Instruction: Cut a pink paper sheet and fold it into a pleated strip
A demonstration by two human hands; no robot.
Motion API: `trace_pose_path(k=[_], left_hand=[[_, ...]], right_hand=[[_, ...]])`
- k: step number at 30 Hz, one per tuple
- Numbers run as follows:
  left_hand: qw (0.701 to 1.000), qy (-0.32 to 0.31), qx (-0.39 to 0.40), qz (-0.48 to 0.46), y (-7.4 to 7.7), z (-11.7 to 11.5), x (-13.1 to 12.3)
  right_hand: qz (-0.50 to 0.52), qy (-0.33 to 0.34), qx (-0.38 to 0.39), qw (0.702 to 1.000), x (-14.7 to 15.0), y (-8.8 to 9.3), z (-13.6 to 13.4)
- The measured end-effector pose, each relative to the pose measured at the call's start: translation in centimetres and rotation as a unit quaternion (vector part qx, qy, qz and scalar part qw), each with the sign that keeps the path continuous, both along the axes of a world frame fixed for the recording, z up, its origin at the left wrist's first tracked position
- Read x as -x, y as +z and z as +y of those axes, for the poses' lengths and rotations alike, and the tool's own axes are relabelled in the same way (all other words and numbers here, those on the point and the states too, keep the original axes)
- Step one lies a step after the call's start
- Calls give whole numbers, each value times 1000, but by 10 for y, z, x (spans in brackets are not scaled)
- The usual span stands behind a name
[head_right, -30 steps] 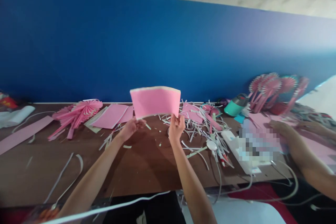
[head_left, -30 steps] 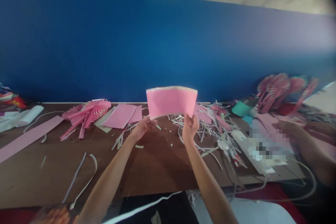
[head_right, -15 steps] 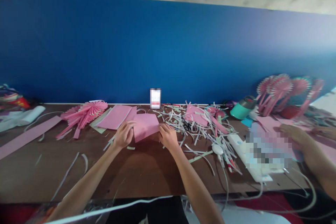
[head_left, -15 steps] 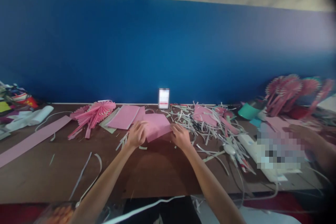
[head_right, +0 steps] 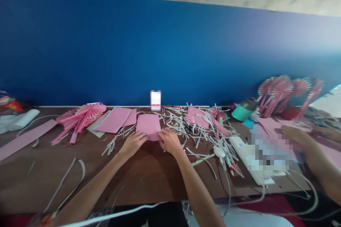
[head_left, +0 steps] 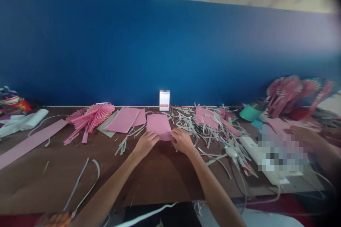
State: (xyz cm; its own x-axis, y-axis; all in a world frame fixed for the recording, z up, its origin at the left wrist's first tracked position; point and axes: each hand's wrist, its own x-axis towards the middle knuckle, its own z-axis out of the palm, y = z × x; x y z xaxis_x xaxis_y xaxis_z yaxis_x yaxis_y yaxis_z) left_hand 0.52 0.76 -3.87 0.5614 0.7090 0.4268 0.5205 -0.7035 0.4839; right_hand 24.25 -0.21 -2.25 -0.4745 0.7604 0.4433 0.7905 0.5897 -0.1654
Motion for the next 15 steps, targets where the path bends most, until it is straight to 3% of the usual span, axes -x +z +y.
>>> trace_pose_path(k=[4, 7, 15], left_hand=[[999, 13, -22, 38, -1, 3, 7], [998, -11, -17, 63, -1, 6, 8], [999, -24, 33, 35, -1, 4, 10]], right_hand=[[-4, 56, -1, 998, 5, 0, -2], [-26, 81, 6, 996, 9, -5, 0], [-73, 57, 21, 996, 12, -22, 5]])
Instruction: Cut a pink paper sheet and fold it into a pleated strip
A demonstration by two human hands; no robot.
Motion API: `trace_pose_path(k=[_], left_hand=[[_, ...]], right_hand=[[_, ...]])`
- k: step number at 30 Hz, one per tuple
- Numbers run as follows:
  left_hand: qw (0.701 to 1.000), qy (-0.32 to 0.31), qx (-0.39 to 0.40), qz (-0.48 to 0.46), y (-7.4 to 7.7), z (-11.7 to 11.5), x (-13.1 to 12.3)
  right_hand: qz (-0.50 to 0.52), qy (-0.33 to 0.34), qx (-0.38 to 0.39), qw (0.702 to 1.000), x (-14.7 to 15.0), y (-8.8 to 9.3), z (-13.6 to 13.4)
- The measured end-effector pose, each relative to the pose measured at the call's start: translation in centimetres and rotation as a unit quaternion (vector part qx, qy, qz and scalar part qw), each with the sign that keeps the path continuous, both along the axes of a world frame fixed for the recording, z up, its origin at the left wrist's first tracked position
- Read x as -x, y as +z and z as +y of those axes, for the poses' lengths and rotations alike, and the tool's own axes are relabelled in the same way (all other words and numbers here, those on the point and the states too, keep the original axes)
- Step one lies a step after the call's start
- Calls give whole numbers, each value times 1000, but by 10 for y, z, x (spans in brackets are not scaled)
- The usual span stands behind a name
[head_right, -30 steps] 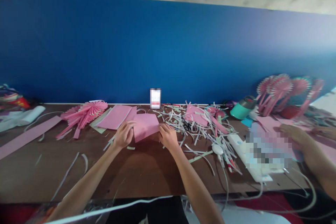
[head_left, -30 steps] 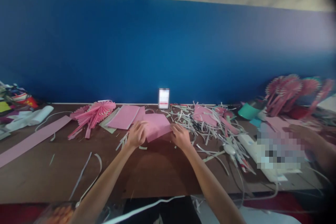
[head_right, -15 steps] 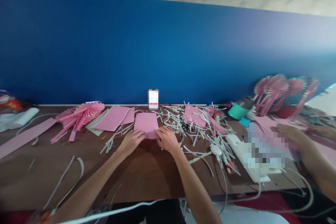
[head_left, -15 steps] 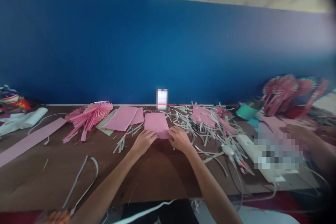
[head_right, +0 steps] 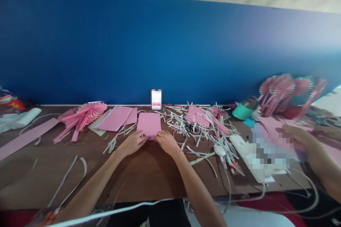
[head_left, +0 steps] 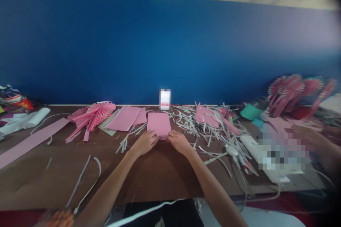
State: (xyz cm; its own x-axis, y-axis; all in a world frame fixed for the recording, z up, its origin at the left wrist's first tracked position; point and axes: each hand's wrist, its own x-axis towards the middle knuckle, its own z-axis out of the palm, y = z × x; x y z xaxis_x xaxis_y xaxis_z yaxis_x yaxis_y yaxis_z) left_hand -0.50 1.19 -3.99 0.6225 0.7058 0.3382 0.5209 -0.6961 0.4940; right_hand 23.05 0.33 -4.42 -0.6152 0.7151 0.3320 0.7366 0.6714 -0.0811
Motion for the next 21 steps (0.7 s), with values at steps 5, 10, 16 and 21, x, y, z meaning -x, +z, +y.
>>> trace_pose_path(k=[5, 10, 16, 21], left_hand=[[991, 7, 85, -99, -2, 1, 7], [989, 28, 87, -115, -4, 7, 14], [996, 24, 65, -58, 0, 8, 14], [997, 37, 39, 63, 2, 7, 15]], right_hand=[[61, -12, 31, 998, 0, -3, -1], [158, -32, 78, 984, -1, -6, 1], [182, -21, 97, 978, -3, -9, 6], [205, -8, 110, 973, -4, -12, 9]])
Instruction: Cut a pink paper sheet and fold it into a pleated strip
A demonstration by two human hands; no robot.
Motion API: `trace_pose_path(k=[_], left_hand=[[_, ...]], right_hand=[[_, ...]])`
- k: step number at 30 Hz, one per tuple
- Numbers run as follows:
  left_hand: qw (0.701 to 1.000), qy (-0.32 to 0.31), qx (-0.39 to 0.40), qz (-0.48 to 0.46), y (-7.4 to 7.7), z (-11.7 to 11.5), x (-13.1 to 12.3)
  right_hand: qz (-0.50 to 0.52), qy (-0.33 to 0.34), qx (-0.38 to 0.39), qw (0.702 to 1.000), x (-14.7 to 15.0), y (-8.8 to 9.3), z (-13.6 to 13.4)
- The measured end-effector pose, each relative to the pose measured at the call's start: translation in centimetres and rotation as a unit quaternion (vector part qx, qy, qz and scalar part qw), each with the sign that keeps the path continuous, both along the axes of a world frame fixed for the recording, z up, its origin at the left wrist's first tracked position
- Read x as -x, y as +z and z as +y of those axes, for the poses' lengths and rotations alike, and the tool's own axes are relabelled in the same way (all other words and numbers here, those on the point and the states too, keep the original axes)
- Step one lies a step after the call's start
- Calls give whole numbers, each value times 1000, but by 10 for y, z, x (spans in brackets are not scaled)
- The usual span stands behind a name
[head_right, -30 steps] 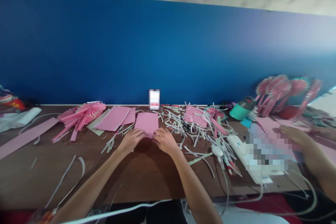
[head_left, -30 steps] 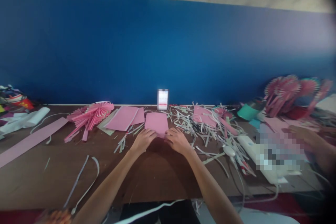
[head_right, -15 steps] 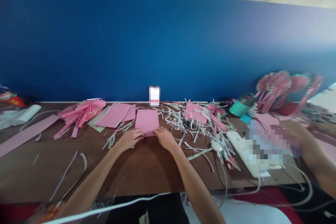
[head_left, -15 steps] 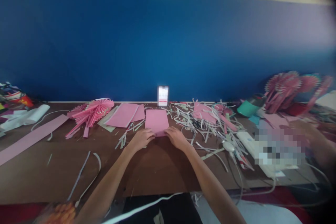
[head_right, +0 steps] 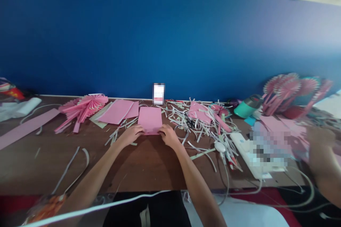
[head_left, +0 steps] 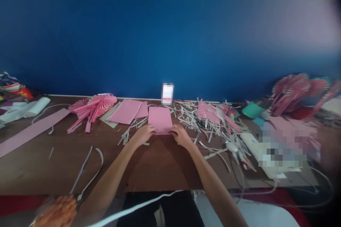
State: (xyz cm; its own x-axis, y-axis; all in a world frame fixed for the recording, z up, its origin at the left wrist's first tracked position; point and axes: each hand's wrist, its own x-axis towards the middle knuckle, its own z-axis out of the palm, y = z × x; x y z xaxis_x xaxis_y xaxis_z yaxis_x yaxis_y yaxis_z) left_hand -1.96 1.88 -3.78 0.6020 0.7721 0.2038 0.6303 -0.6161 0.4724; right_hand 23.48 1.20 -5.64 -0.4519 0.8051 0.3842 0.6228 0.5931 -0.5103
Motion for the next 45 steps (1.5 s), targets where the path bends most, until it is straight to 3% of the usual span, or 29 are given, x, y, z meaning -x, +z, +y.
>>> trace_pose_path(k=[17, 23, 28, 31, 35, 38, 41, 45], left_hand=[[998, 14, 21, -51, 1, 7, 3], [997, 44, 45, -52, 4, 9, 0], [992, 91, 51, -66, -5, 12, -2], [993, 96, 20, -58, -10, 11, -5], [991, 96, -90, 2, -5, 0, -10], [983, 45, -164, 73, 2, -12, -18], [979, 3, -175, 107, 2, -22, -30], [981, 41, -159, 104, -8, -26, -43]], right_hand=[[18, -64, 38, 997, 6, 1, 0], [-3, -86, 28, 996, 8, -3, 1], [-32, -86, -22, 996, 9, -1, -3], [-105, -37, -70, 991, 11, 3, -7], [-164, 55, -75, 982, 14, 5, -7], [-146, 59, -63, 986, 14, 3, -5], [-121, 56, -47, 990, 12, 2, -5], [-91, 55, -24, 994, 11, 3, -5]])
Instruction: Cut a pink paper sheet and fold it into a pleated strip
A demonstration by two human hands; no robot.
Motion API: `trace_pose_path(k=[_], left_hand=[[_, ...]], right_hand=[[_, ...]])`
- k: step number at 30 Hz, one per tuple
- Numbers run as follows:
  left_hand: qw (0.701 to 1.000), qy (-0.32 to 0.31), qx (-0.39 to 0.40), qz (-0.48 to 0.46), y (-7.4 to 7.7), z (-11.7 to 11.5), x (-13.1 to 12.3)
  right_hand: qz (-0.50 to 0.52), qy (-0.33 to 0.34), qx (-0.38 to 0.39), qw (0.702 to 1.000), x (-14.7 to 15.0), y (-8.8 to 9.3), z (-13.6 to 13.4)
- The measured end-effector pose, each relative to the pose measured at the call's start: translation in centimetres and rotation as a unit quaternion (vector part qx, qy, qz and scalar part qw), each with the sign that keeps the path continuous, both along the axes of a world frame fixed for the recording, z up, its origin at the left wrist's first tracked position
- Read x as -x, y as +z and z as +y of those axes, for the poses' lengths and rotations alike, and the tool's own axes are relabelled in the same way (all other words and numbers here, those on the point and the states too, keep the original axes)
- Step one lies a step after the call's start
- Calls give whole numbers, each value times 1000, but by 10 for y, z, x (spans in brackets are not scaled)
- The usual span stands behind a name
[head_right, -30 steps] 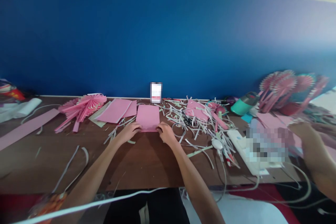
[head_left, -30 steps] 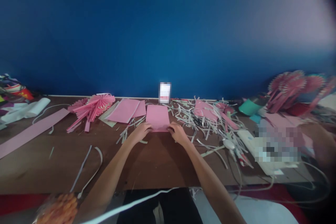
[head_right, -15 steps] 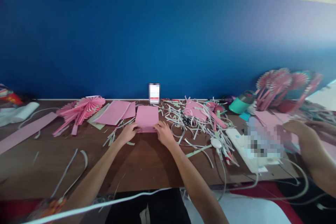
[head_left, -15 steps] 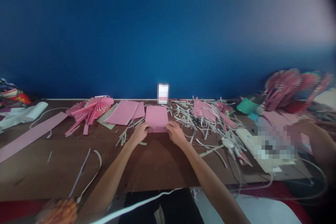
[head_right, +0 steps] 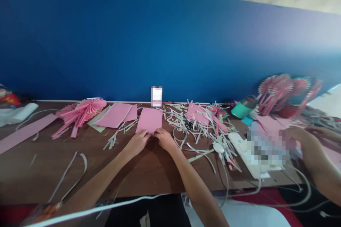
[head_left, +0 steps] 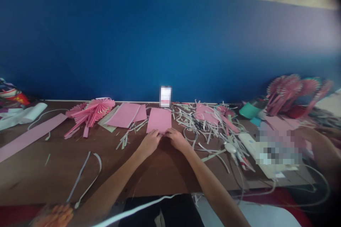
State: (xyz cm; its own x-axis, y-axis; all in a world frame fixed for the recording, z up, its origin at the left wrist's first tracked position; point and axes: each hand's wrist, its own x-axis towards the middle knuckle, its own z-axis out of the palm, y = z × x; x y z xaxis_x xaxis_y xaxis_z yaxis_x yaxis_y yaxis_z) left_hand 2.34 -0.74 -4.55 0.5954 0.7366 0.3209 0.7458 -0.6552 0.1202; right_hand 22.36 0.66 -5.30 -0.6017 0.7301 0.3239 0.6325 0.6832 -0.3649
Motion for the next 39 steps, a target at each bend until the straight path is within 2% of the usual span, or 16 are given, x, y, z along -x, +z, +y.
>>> trace_pose_path(k=[5, 10, 14, 20, 25, 30, 39], left_hand=[[999, 9, 27, -24, 0, 6, 5], [999, -9, 18, -26, 6, 7, 12], [999, -1, 15, -33, 3, 8, 11], [996, 55, 40, -60, -5, 18, 7], [995, 21, 69, -65, -6, 30, 12], [993, 36, 89, -68, -7, 44, 24], [997, 12, 68, -31, -14, 51, 28]], right_hand=[[32, -8, 26, 999, -1, 4, -1], [44, -11, 12, 999, -3, 2, -1], [47, -12, 5, 999, -2, 2, -2], [55, -102, -5, 993, 12, 1, -1], [67, -131, 11, 989, 18, -7, 5], [91, -163, 7, 982, 18, -12, 10], [106, -161, 45, 980, 11, -12, 17]])
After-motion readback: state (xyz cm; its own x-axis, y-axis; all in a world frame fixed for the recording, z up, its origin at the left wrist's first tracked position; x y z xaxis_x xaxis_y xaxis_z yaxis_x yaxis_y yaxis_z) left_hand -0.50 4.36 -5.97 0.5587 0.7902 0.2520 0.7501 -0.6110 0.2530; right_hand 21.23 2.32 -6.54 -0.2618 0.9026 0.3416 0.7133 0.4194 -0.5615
